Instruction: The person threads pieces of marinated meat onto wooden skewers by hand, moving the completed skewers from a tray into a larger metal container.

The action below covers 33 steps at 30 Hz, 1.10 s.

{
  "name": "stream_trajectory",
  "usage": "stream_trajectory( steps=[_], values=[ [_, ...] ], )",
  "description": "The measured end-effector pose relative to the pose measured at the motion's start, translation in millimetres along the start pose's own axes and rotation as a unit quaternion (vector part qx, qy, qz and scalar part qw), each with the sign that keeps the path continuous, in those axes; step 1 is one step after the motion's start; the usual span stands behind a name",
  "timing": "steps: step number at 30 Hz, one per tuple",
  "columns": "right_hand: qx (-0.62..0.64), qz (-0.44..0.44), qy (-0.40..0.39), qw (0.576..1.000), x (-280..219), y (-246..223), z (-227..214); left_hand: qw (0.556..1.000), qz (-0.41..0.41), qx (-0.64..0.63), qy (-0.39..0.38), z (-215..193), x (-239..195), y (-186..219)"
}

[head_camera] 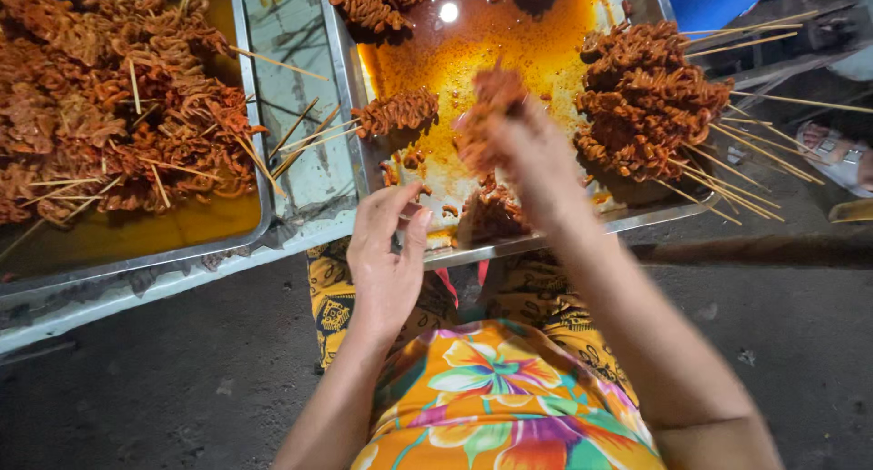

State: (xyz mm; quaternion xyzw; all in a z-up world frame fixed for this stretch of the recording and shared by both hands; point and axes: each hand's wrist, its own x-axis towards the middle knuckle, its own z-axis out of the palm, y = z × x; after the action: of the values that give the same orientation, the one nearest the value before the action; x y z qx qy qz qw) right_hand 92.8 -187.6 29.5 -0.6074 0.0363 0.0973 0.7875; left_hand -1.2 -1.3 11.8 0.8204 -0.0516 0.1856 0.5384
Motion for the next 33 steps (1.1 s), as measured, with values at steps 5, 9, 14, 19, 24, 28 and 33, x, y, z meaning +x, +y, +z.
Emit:
stream_trajectory(
  steps=[5,9,14,19,24,28,33],
  values=[
    [-0.451,-0.070,-0.001,0.890,41.3,-72.3,-34.7,0.999,-0.009,0.031,0.015,-28.7,3.3,3.1],
    [-0.759,-0.079,0.029,0.646,85.7,-95.7,-94.9,0.997,-0.018,0.061,0.041,-46.9,5.9,3.8],
    [-0.826,-0.099,0.001,0.555,118.9,-78.6,-160.7,0.994,-0.009,0.098,0.056,-55.2,9.8,0.1],
    [-0.816,-0.113,0.001,0.567,129.5,-63.5,-180.7,0.974,0.078,0.211,0.038,-55.7,28.6,-7.3],
    [-0.807,-0.113,0.004,0.580,133.9,-53.2,-186.1,0.937,0.148,0.316,0.016,-46.5,66.8,-28.9],
    [-0.804,-0.099,-0.006,0.586,142.8,-36.5,-190.2,0.911,0.166,0.377,-0.005,-34.0,80.5,-63.7],
    [-0.791,-0.105,-0.059,0.600,178.7,-6.7,-161.3,0.890,0.141,0.433,0.023,-13.9,91.6,-100.7]
  ],
)
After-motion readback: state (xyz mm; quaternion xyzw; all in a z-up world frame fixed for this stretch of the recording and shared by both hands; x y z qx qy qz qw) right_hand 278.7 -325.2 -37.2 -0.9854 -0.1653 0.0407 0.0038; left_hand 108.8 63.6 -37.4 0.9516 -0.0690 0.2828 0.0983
